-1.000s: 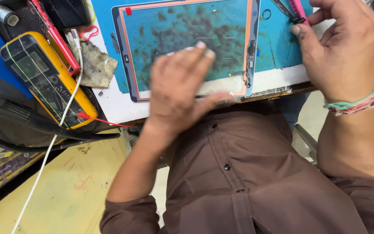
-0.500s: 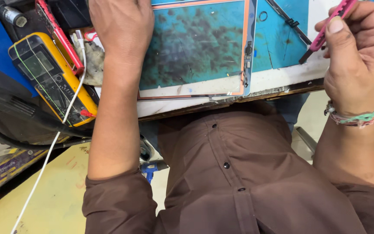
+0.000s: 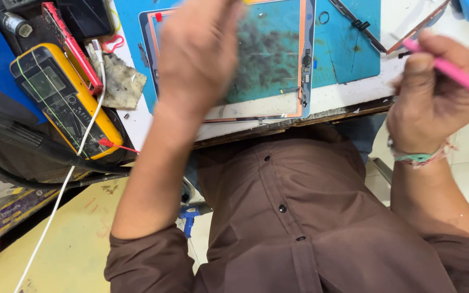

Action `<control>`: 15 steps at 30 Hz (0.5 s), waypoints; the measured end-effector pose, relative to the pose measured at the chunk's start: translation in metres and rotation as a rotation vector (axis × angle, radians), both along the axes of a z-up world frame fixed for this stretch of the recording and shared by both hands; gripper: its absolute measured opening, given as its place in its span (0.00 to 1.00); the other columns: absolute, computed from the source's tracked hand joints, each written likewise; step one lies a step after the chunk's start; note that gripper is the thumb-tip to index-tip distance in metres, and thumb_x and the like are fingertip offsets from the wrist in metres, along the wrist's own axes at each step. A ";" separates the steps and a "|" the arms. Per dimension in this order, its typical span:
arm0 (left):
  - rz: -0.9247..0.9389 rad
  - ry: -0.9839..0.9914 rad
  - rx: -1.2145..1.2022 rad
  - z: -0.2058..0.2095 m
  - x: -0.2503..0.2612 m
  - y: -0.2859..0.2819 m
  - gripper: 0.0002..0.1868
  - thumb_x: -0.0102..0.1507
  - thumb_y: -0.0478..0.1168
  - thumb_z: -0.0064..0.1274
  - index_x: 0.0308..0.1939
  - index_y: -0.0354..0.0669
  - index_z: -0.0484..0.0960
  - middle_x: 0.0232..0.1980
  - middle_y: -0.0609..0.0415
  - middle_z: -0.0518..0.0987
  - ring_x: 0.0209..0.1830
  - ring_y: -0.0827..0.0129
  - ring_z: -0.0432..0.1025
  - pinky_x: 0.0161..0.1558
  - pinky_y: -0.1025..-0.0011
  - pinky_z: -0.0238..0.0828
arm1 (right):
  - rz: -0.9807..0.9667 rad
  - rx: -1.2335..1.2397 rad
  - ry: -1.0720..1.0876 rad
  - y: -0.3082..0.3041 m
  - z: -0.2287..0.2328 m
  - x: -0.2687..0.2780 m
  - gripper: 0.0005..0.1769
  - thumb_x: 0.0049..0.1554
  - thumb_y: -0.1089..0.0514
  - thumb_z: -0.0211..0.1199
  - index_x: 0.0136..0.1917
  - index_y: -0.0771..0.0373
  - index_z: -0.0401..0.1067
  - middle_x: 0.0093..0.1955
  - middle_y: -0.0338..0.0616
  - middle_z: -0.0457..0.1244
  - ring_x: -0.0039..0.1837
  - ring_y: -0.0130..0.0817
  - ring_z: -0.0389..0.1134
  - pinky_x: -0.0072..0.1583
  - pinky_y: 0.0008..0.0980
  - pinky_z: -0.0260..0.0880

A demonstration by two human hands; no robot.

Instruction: The person works on a tablet screen, using a pink utility knife to pry and separate the edges of the glass from the frame. They apply a small amount of liquid from a yellow tube onto the screen's edge and continue to scrape and lift the glass panel with the knife. The person lifts the screen to inspect the separation and then places it back down to continue working on the edges.

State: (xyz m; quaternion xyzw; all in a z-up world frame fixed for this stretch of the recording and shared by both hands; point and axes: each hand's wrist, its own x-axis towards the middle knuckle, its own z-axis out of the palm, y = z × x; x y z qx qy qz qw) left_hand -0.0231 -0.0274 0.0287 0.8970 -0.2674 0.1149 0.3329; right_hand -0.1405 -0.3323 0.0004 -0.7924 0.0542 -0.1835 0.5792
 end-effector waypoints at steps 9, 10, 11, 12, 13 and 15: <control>-0.321 0.309 -0.258 0.028 -0.063 -0.081 0.11 0.69 0.32 0.55 0.56 0.41 0.76 0.50 0.51 0.79 0.47 0.54 0.76 0.49 0.63 0.74 | 0.321 -0.218 0.016 0.007 0.027 -0.010 0.11 0.68 0.63 0.71 0.60 0.70 0.74 0.55 0.54 0.70 0.52 0.36 0.73 0.55 0.26 0.72; -0.317 0.345 -0.305 0.027 -0.065 -0.085 0.10 0.71 0.33 0.56 0.56 0.42 0.77 0.49 0.51 0.79 0.48 0.56 0.77 0.49 0.65 0.74 | 0.288 -0.202 0.034 0.006 0.027 -0.011 0.12 0.66 0.63 0.73 0.60 0.70 0.75 0.52 0.53 0.70 0.50 0.34 0.72 0.53 0.25 0.71; -0.321 0.386 -0.359 0.026 -0.066 -0.089 0.10 0.72 0.34 0.57 0.56 0.42 0.77 0.49 0.52 0.80 0.48 0.58 0.77 0.49 0.68 0.75 | 0.271 -0.178 0.042 0.004 0.027 -0.012 0.13 0.65 0.62 0.73 0.60 0.69 0.75 0.51 0.52 0.69 0.49 0.33 0.71 0.52 0.24 0.70; -0.325 0.429 -0.413 0.025 -0.068 -0.092 0.09 0.73 0.35 0.57 0.57 0.42 0.78 0.50 0.52 0.80 0.48 0.59 0.78 0.49 0.70 0.75 | 0.254 -0.152 0.051 0.002 0.026 -0.014 0.14 0.64 0.62 0.74 0.60 0.69 0.76 0.51 0.51 0.69 0.48 0.32 0.71 0.51 0.23 0.69; -0.337 0.478 -0.475 0.024 -0.069 -0.095 0.10 0.72 0.35 0.58 0.57 0.42 0.78 0.51 0.52 0.80 0.48 0.61 0.78 0.50 0.72 0.76 | 0.253 -0.119 0.050 0.000 0.026 -0.016 0.15 0.64 0.60 0.74 0.61 0.68 0.76 0.51 0.50 0.69 0.49 0.31 0.70 0.52 0.22 0.69; -0.350 0.517 -0.546 0.022 -0.070 -0.100 0.09 0.72 0.34 0.58 0.56 0.41 0.80 0.50 0.52 0.80 0.47 0.64 0.79 0.49 0.75 0.77 | 0.234 -0.066 0.063 -0.003 0.023 -0.020 0.15 0.64 0.59 0.74 0.61 0.67 0.76 0.51 0.48 0.69 0.49 0.29 0.70 0.52 0.22 0.69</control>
